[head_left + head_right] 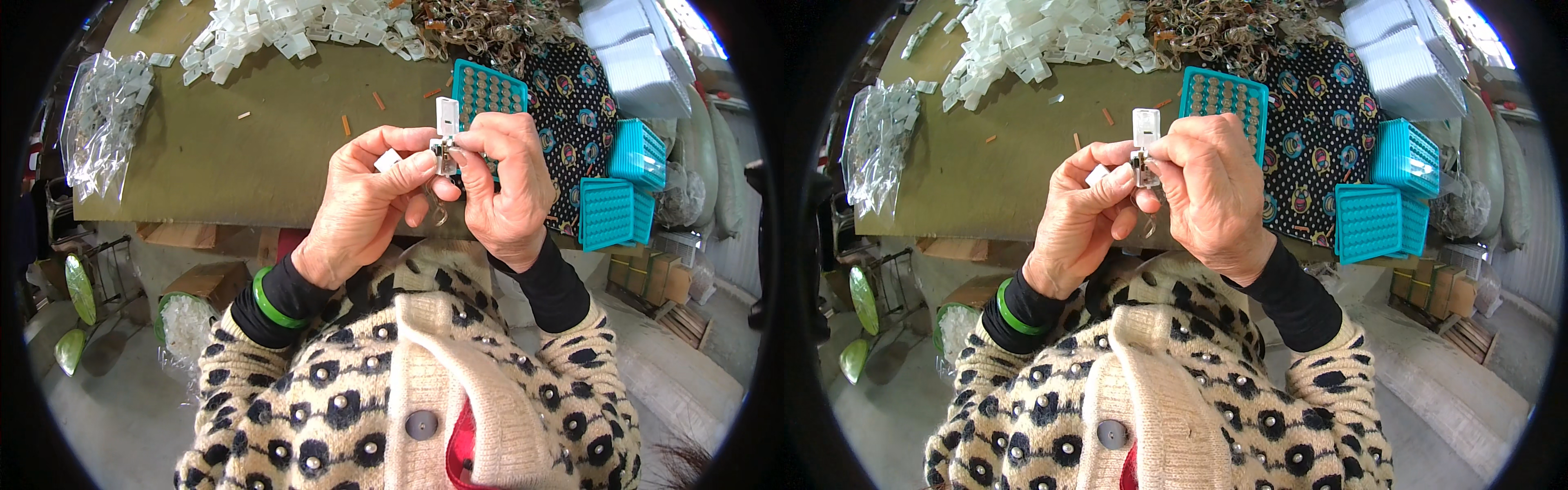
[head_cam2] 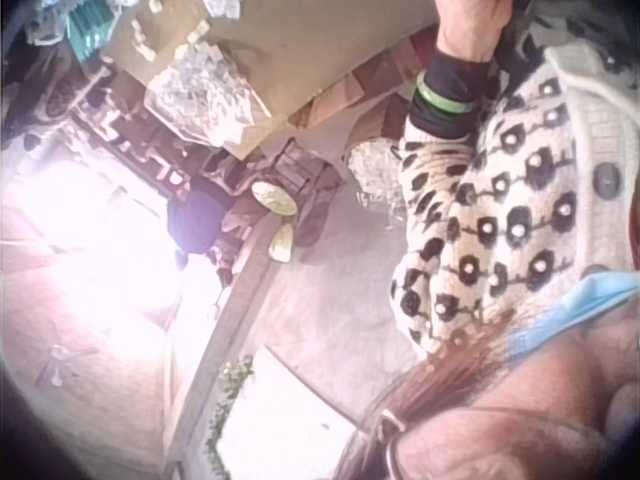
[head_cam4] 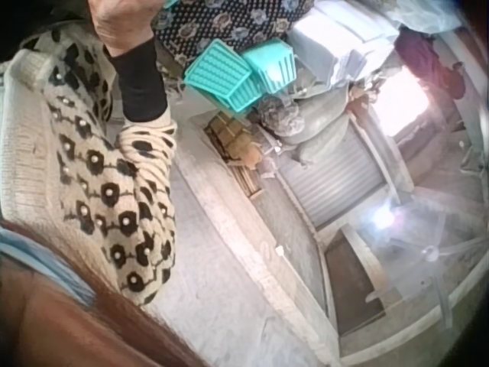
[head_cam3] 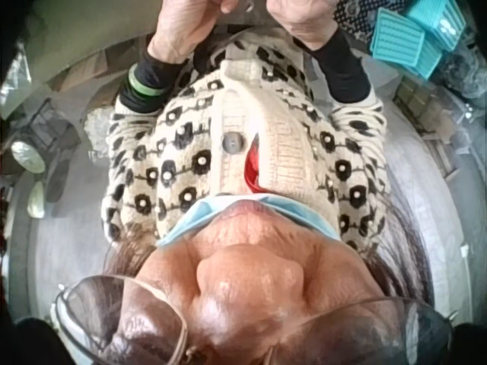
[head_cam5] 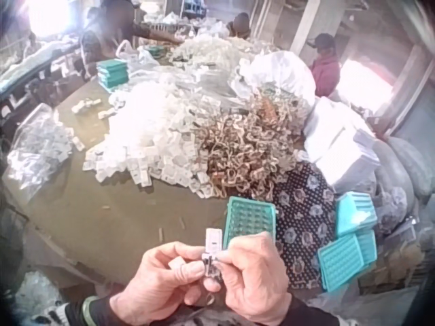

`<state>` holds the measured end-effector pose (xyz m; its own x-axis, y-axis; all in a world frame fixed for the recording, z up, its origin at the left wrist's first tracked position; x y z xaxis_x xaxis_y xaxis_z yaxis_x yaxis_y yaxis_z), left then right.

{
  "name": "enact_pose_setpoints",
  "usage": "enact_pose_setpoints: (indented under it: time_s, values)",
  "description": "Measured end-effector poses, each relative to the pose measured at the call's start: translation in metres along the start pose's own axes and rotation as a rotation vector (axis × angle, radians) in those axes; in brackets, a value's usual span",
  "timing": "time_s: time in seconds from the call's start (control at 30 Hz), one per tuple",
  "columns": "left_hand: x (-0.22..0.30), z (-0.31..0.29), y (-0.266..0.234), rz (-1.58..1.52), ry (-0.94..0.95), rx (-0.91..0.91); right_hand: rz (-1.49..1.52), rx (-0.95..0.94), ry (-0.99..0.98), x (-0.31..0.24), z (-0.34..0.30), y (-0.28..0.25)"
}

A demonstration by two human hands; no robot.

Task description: The person repeatedly picks up small white plastic key fob housings and metal key blanks, inserts the blanks into the housings, and places the assembled units into a blue tray. The person also handles a plastic bag of housings and stacks blue trays on the table.

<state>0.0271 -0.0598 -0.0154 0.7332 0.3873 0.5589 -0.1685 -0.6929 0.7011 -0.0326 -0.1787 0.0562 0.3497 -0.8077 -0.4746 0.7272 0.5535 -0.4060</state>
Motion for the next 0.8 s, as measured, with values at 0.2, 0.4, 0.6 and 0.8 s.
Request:
enact_pose_setpoints:
  time_s: [0.2,0.4,0.6,0.8]
  values:
    - [0.000,-0.005,-0.002,0.003,0.038,0.004,0.148,-0.133,0.037,-0.001,0.003,0.002]
    - [0.005,-0.012,0.001,0.059,0.106,-0.039,0.827,-0.200,0.944,0.013,-0.015,0.011]
    - [0.007,-0.018,0.001,0.162,0.201,-0.061,1.047,-0.171,1.186,0.010,-0.025,0.015]
    - [0.005,-0.020,-0.005,0.213,0.226,-0.046,0.887,-0.204,1.068,0.004,-0.025,0.018]
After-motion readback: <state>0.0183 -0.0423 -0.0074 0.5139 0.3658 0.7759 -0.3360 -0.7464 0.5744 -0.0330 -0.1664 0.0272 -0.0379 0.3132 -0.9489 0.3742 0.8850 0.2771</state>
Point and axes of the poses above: each hand's wrist, its own z-axis towards the middle knuckle, its own y-axis out of the palm, x = y × z, the point moved 6 cm from there along z, towards the middle knuckle, and after that the axes turned 12 degrees about x, right-handed, at the moved point
